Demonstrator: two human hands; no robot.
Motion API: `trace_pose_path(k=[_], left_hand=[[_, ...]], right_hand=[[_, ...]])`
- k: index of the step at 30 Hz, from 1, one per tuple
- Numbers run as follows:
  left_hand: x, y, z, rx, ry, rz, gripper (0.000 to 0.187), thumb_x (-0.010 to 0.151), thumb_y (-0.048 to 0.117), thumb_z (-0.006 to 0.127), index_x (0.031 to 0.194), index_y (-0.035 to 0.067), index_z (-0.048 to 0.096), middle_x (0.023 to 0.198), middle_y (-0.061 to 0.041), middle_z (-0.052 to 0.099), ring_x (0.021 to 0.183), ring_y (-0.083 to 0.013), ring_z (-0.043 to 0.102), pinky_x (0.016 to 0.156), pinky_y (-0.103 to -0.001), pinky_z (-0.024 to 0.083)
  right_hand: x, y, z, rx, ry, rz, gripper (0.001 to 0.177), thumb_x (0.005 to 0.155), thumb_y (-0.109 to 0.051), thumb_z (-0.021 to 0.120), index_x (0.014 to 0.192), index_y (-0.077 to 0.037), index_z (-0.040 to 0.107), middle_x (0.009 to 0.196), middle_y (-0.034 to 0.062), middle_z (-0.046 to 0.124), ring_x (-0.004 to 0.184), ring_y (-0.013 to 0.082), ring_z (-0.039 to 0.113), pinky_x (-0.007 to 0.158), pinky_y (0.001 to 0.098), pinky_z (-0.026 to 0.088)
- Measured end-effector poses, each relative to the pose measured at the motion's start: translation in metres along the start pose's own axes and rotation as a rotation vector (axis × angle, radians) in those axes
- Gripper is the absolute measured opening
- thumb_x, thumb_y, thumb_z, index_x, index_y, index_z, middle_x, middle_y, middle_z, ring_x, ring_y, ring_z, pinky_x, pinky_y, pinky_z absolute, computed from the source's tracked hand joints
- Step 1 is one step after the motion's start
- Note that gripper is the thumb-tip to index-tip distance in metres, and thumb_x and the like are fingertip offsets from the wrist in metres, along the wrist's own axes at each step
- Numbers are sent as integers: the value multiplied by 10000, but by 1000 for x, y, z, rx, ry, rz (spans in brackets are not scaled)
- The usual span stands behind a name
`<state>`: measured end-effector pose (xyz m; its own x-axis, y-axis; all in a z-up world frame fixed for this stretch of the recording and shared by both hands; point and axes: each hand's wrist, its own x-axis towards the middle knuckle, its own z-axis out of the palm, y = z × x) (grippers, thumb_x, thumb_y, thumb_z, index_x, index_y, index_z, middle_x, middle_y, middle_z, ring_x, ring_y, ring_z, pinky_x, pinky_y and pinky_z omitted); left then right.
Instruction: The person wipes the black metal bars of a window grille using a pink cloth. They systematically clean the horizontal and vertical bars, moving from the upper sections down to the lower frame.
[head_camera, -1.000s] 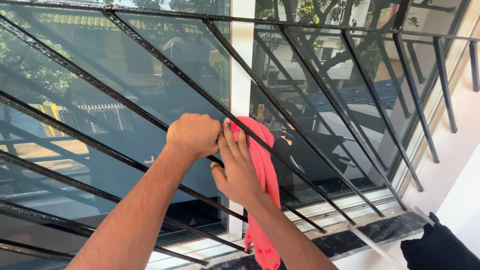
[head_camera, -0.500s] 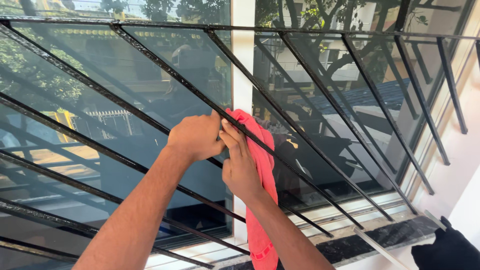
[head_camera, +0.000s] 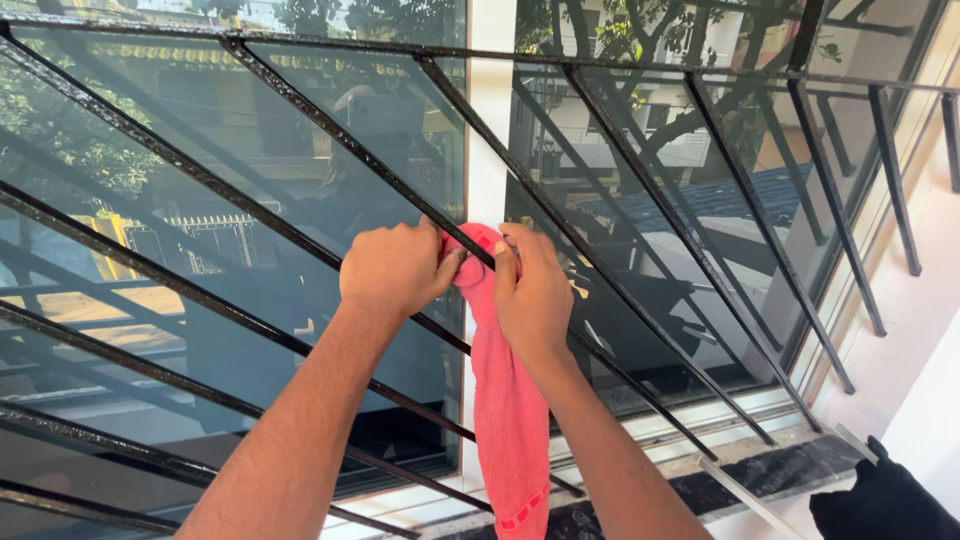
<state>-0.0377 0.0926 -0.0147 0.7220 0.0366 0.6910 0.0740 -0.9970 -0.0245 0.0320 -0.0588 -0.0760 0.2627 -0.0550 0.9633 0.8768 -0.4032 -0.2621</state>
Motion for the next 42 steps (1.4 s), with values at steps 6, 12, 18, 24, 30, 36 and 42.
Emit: trace_pose_path(k=[6,12,18,24,30,36,42], left_hand=[[2,-4,5,-6,16,21,484,912,520,624,987,43,663,739,-157,734,692,-376,726,621,-485,585],[1,-6,9,-13,81,50,457,930,488,607,1042,45,610,688,-158,724,623,-377,715,574,-486,582],[4,-6,13,-32,165,11,400,981,409,552,1035,14,588,650,-156,705,586,-372,707,555,-489,576],[0,-11,12,-18,146,142,387,1008,378,515,1029,-3,579,637,-145,695,555,-351,697,530,-469,561],[2,-13,15,-45,195,143,431,983,383,526,1109,-27,567,589,-121,689,507,-334,688,482,-457,549],[5,-13,22,14,192,118,384,1018,417,510,980,41,577,567,-107,674,504,-321,684,477,-444,542],[1,-15,20,-26,212,213,395,968,385,542,1006,-7,578,564,-126,675,498,-333,680,482,-465,534]], right_hand=[[17,24,12,502,-219,612,203,913,-189,777,949,10,755,753,34,698,622,70,563,557,271,442],[20,5,15,405,-13,361,91,868,-59,769,931,-12,724,817,26,713,690,74,642,625,237,512],[30,-34,24,350,200,59,80,899,-7,758,941,-9,689,950,84,627,852,177,628,753,292,516],[42,-35,41,264,167,-194,115,879,18,755,974,-1,694,1035,121,610,1000,279,642,880,376,533],[30,-25,24,-113,148,-316,219,947,-160,745,1149,-74,752,1242,99,657,1197,347,616,1023,447,482],[5,-20,30,70,61,206,352,996,-293,683,1301,-119,663,1167,143,561,1045,283,631,855,369,509],[18,-9,36,225,166,172,268,921,-140,775,1140,-51,648,1033,103,634,911,232,652,799,355,529]])
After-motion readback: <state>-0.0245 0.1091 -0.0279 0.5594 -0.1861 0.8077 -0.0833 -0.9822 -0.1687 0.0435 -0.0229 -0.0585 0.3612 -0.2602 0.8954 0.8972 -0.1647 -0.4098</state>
